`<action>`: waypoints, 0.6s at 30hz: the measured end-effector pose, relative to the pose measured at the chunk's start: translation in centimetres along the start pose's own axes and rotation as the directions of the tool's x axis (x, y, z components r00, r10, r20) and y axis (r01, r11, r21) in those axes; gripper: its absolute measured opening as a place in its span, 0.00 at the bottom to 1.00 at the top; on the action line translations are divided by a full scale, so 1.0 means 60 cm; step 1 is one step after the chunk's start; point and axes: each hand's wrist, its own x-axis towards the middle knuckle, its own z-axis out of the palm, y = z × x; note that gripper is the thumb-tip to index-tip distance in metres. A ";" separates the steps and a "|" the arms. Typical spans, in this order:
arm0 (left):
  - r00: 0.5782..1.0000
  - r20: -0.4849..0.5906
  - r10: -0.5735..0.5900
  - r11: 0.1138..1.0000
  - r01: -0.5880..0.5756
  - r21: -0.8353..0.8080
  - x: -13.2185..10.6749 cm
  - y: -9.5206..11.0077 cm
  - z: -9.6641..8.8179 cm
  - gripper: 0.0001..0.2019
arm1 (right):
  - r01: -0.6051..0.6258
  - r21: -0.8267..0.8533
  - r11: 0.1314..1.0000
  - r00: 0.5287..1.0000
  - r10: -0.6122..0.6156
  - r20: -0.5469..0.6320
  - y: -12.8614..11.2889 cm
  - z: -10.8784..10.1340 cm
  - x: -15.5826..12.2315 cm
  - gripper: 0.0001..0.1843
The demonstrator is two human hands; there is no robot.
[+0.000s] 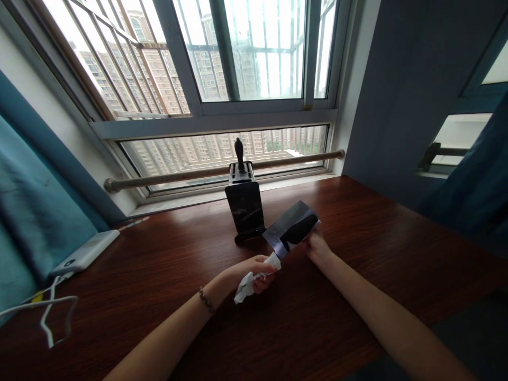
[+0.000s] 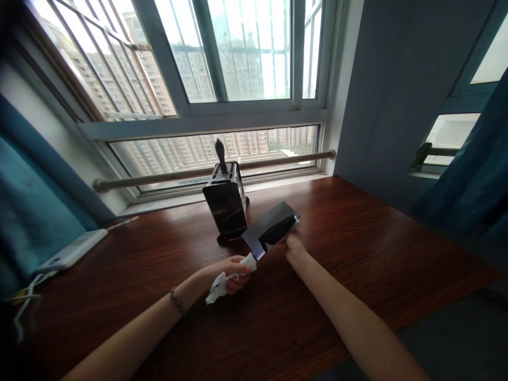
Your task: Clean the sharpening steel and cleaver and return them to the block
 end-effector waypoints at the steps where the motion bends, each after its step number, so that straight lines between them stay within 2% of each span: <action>1: 1.000 0.007 -0.004 1.000 0.004 0.001 0.001 0.000 -0.002 0.13 | 0.008 0.005 1.000 1.000 -0.007 -0.027 -0.005 -0.004 0.008 0.09; 5: 0.999 0.048 -0.024 0.999 0.022 0.027 0.003 -0.001 -0.005 0.13 | 0.044 0.033 0.998 0.989 -0.039 -0.139 -0.035 -0.025 0.040 0.09; 8: 0.999 0.045 -0.014 0.999 0.012 0.039 0.002 -0.002 -0.006 0.12 | 0.071 0.044 0.996 0.981 -0.062 -0.181 -0.052 -0.038 0.053 0.08; 18: 1.000 -0.005 0.021 0.998 -0.021 0.058 -0.003 -0.002 0.000 0.07 | 0.049 0.009 0.999 0.958 -0.045 -0.282 -0.058 -0.038 0.055 0.10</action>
